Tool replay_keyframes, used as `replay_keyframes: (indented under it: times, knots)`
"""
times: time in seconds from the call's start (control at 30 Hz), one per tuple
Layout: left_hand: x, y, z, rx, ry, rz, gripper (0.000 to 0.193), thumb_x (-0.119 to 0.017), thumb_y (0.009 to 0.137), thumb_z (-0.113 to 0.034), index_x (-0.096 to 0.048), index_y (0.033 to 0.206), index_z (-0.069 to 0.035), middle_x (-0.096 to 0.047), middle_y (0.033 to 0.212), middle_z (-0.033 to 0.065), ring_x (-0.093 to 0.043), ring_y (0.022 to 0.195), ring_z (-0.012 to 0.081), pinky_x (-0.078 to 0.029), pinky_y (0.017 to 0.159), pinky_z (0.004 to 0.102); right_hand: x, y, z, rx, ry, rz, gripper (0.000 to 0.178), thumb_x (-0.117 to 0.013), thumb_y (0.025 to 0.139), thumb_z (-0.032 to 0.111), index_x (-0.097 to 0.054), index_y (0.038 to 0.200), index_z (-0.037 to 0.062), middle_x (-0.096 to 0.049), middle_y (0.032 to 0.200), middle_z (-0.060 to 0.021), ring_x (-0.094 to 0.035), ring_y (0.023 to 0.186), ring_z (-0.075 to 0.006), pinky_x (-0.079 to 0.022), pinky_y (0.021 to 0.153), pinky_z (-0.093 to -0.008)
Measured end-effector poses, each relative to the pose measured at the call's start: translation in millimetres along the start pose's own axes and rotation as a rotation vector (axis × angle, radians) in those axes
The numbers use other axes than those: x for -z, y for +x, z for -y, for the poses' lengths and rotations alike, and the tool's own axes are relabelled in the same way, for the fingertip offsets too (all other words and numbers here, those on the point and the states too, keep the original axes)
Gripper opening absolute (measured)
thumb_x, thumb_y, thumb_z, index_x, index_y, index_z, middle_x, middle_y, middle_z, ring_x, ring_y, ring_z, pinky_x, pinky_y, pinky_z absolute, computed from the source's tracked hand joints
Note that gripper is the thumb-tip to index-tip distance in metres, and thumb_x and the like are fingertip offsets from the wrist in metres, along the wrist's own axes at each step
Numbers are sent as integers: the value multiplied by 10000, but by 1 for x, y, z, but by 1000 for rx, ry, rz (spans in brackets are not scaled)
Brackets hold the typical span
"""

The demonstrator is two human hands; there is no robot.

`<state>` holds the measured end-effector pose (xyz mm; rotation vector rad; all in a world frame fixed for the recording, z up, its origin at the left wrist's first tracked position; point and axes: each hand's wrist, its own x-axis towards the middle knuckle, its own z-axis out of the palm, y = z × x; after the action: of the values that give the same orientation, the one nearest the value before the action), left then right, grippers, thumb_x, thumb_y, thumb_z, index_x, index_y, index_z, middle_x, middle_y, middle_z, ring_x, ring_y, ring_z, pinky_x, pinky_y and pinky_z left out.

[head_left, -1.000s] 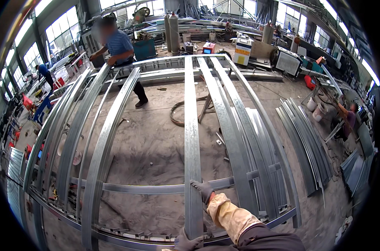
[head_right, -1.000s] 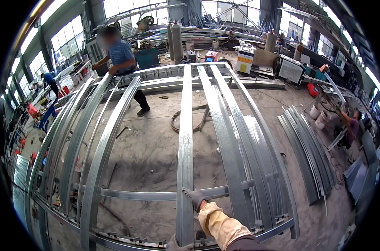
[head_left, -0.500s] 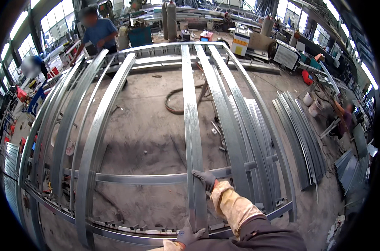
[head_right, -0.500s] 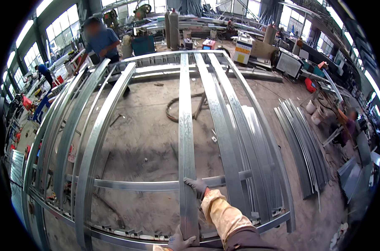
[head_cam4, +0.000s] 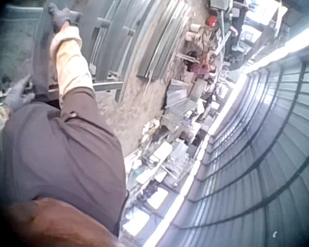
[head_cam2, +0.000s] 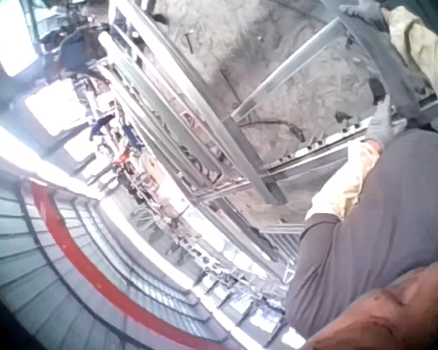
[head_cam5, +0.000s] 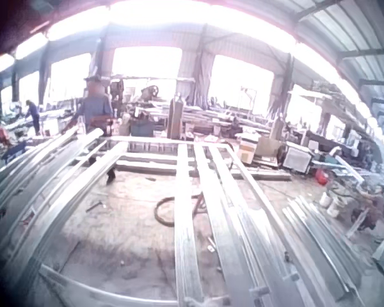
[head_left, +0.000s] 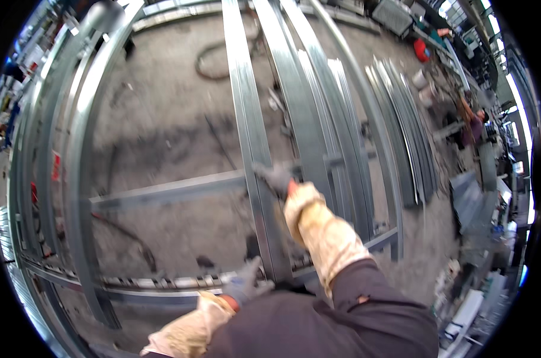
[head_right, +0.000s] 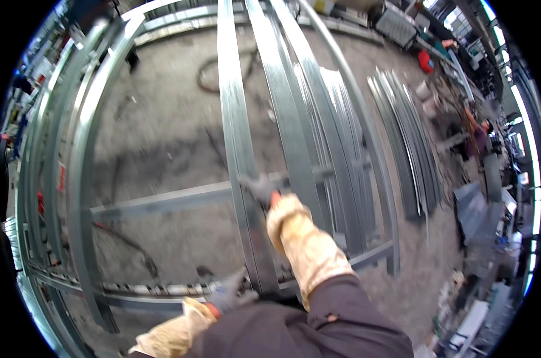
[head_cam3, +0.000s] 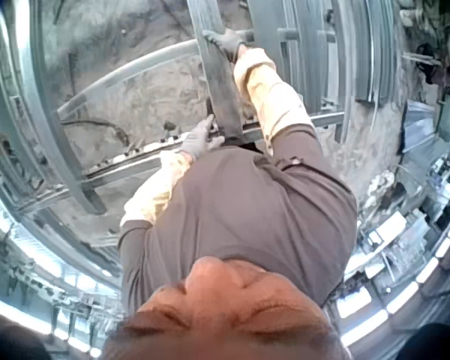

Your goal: The person places multiple metal bars into a large metal frame structure on the floor, aligning them with existing bars. They then use a tape measure to measure distances between bars and adjust positions as needed.

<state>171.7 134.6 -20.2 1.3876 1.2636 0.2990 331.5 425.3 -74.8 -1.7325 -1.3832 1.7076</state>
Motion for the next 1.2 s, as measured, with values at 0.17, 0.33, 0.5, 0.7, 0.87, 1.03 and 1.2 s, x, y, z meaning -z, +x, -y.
replay_keyframes:
  times: [0.17,0.33,0.5,0.7,0.87,1.03,1.2]
  knots:
    - [20,-51,7,235,-131,-135,635,-728,875,-295,-522,1398,-1,-644,1126,190,-659,957,280,-544,832,361,11,3,-24,4,30,-157,693,-785,848,552,-678,1159,-58,-747,983,-127,-715,830,-197,-573,747,-331]
    - [26,-64,10,148,-129,-233,570,-725,888,-230,-542,1377,-1,-646,1092,133,-639,892,231,-536,786,335,29,2,-21,22,237,-54,638,-806,863,463,-662,1210,-53,-745,1036,-150,-714,885,-224,-571,811,-336]
    - [29,-58,12,119,-3,-171,571,-734,876,-229,-546,1364,-1,-643,1046,139,-636,858,246,-533,769,338,15,3,-15,26,42,-168,641,-823,838,470,-673,1217,-25,-746,1052,-140,-716,911,-224,-566,799,-332]
    - [27,-63,18,114,-166,-230,577,-732,887,-245,-538,1366,11,-643,1065,157,-643,861,242,-537,779,346,6,-11,-1,54,30,-189,712,-804,834,515,-651,1284,-16,-738,1100,-154,-709,965,-232,-556,860,-355]
    - [54,-102,33,28,-212,-448,517,-747,878,-196,-577,1311,31,-666,1126,196,-676,1027,317,-541,890,386,6,-10,-8,149,-126,-272,795,-785,816,538,-586,1357,-9,-669,1263,-221,-637,1149,-350,-476,1019,-442]
    - [106,-218,115,158,302,-1103,558,-828,765,-158,-632,1271,-31,-669,1204,169,-633,1128,345,-482,1010,434,-62,-22,22,811,-559,-908,562,-790,813,254,-584,1292,44,-655,1122,-204,-648,1057,-357,-504,967,-446]
    - [173,-351,179,682,699,-1279,936,-875,680,-278,-440,1462,-4,-436,1496,213,-417,1383,383,-323,1177,483,-263,-52,51,753,-225,-109,449,-731,882,320,-632,1234,60,-695,1033,-174,-679,950,-315,-535,850,-434]
